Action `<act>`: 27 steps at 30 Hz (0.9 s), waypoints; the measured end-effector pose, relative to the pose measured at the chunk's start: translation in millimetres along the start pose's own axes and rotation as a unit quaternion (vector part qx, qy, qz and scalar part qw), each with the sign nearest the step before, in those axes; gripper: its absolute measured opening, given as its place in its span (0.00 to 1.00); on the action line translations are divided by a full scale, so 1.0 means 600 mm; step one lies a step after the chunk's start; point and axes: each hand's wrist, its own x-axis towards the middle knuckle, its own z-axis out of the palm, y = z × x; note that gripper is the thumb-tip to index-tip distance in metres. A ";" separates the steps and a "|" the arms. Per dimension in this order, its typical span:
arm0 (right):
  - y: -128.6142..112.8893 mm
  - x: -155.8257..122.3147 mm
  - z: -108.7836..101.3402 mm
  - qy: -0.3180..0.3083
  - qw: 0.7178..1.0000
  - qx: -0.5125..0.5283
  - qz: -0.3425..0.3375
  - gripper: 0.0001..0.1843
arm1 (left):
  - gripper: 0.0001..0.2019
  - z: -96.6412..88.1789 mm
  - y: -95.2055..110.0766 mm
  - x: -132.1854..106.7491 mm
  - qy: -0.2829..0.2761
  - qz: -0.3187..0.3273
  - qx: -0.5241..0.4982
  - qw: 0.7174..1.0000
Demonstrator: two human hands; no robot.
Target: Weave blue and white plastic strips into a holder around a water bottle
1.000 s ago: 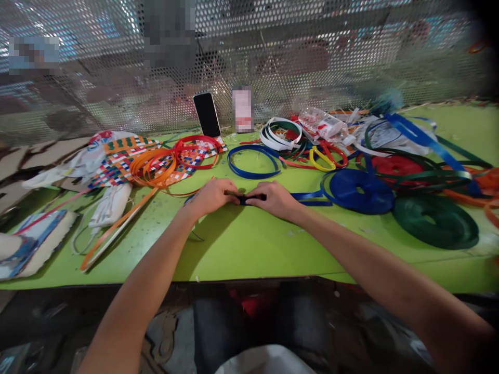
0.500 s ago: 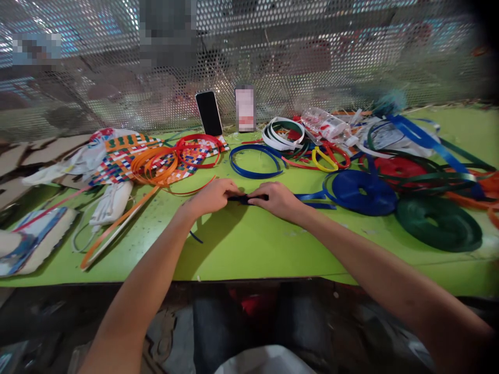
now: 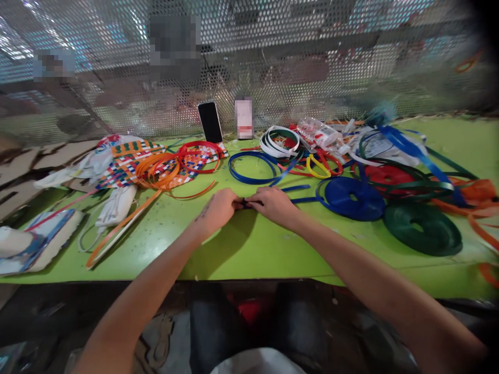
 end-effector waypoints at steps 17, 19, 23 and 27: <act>0.037 0.007 -0.017 0.043 0.989 0.033 0.137 0.15 | 0.02 0.022 0.002 0.024 0.042 0.078 -0.114 0.990; 0.048 0.007 -0.021 0.048 0.988 0.027 0.141 0.18 | 0.02 0.042 0.004 0.024 0.044 0.117 -0.131 0.984; 0.066 0.008 -0.022 0.033 0.982 0.082 0.166 0.30 | 0.06 0.076 0.009 0.020 0.059 0.155 -0.142 0.976; 0.072 0.011 -0.020 0.061 0.982 0.109 0.139 0.44 | 0.09 0.079 0.015 0.013 0.068 0.147 -0.096 0.982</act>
